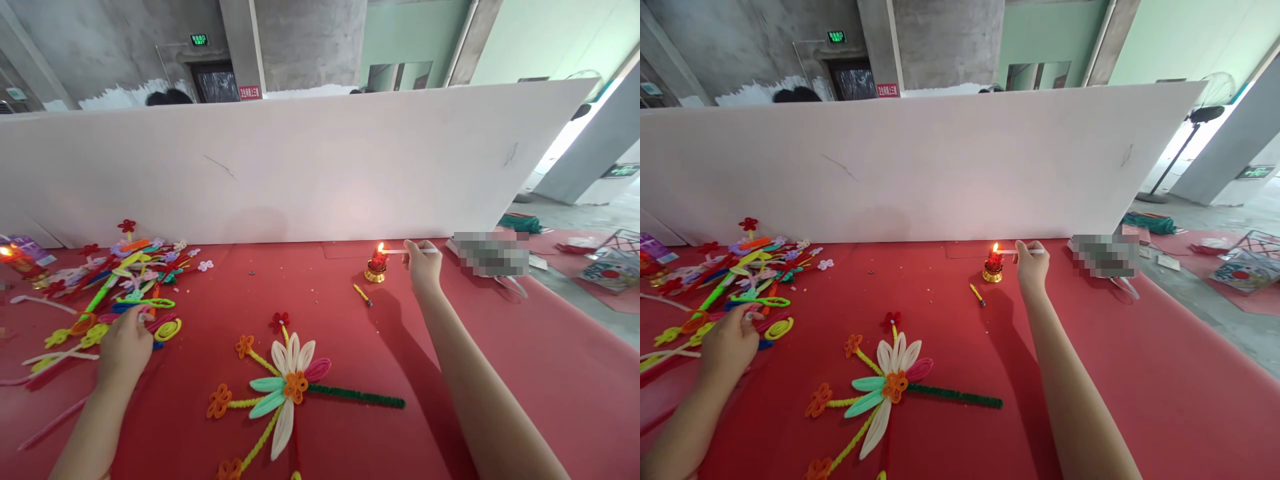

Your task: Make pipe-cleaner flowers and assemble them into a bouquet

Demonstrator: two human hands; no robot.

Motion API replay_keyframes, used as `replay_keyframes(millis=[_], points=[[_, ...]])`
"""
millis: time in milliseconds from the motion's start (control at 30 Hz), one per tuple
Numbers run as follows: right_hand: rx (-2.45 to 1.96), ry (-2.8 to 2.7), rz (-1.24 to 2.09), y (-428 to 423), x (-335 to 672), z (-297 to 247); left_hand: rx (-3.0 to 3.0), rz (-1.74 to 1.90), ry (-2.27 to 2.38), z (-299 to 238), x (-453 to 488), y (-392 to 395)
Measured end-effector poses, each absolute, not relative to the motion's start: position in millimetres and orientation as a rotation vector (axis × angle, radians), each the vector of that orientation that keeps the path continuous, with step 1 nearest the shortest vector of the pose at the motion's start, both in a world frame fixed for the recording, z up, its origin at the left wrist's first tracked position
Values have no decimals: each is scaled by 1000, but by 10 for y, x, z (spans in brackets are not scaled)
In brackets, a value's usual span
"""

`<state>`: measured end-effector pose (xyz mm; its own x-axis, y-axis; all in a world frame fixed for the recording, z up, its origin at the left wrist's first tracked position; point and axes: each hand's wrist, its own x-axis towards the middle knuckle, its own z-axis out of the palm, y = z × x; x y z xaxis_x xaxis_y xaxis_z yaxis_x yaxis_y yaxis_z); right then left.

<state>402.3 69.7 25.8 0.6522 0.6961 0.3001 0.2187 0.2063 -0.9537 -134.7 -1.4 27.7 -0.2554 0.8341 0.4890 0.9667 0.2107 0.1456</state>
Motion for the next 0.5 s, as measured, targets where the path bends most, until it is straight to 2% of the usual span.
replay_keyframes(millis=[500], points=[[-1285,-721,399,673,3988,298,-1701,-832,-2122,235,-1380,5]])
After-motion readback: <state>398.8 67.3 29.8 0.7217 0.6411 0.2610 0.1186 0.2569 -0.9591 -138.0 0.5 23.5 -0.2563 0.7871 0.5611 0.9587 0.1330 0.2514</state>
